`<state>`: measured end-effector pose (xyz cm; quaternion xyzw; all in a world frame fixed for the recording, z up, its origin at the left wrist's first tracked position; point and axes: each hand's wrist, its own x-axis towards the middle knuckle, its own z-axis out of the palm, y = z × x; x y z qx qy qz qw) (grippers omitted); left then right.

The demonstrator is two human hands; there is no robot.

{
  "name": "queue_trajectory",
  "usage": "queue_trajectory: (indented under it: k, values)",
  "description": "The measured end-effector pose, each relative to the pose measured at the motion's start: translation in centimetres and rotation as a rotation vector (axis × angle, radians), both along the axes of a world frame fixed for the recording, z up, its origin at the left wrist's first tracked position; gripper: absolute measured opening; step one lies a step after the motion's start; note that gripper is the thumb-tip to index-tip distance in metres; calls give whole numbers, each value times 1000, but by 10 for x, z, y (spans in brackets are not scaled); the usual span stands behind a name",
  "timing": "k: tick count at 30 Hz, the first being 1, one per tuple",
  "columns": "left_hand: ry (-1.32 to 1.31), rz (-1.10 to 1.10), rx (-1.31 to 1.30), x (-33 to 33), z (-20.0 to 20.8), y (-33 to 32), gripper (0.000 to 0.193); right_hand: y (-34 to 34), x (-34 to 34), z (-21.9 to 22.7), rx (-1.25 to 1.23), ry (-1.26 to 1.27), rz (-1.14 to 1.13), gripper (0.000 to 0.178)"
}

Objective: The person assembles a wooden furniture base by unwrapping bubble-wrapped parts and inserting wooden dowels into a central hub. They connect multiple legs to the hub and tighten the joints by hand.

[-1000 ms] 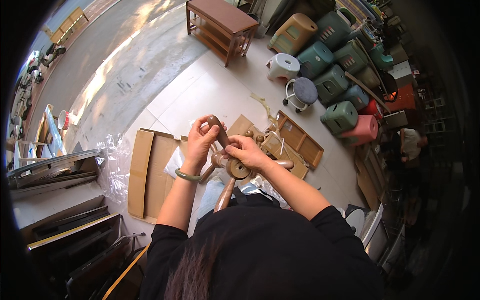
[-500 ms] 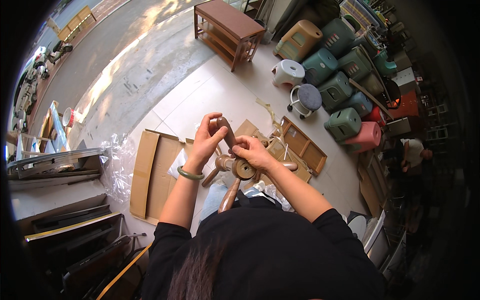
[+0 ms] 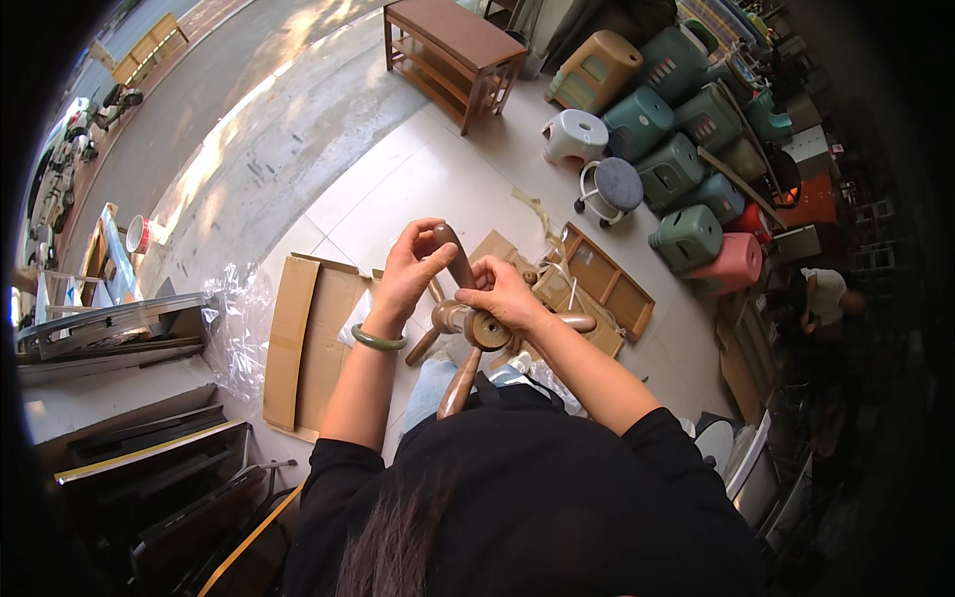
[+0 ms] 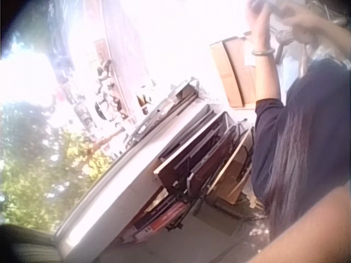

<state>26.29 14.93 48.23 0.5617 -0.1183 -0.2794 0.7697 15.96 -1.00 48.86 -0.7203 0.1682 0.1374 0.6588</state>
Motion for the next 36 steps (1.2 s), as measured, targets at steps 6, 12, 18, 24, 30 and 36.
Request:
queue_trajectory:
  k: [6, 12, 18, 24, 30, 36]
  values:
    - [8, -10, -36, 2, -1, 3, 36, 2, 2, 3, 440, 83, -145, 30]
    - [-93, 24, 131, -3, 5, 0, 36, 3, 2, 3, 5, -2, -30, 32]
    - [-35, -2, 23, 1, 9, 2, 38, 4, 2, 6, 446, 90, -133, 34]
    - [288, 168, -77, -13, 21, -32, 42, 5, 3, 1, -15, 36, -94, 38]
    - [530, -8, -305, 14, 2, -50, 33, 13, -6, 1, -196, -190, -105, 42]
    - [532, -162, -490, 22, -9, -43, 33, 1, -4, 1, 319, 17, -61, 27]
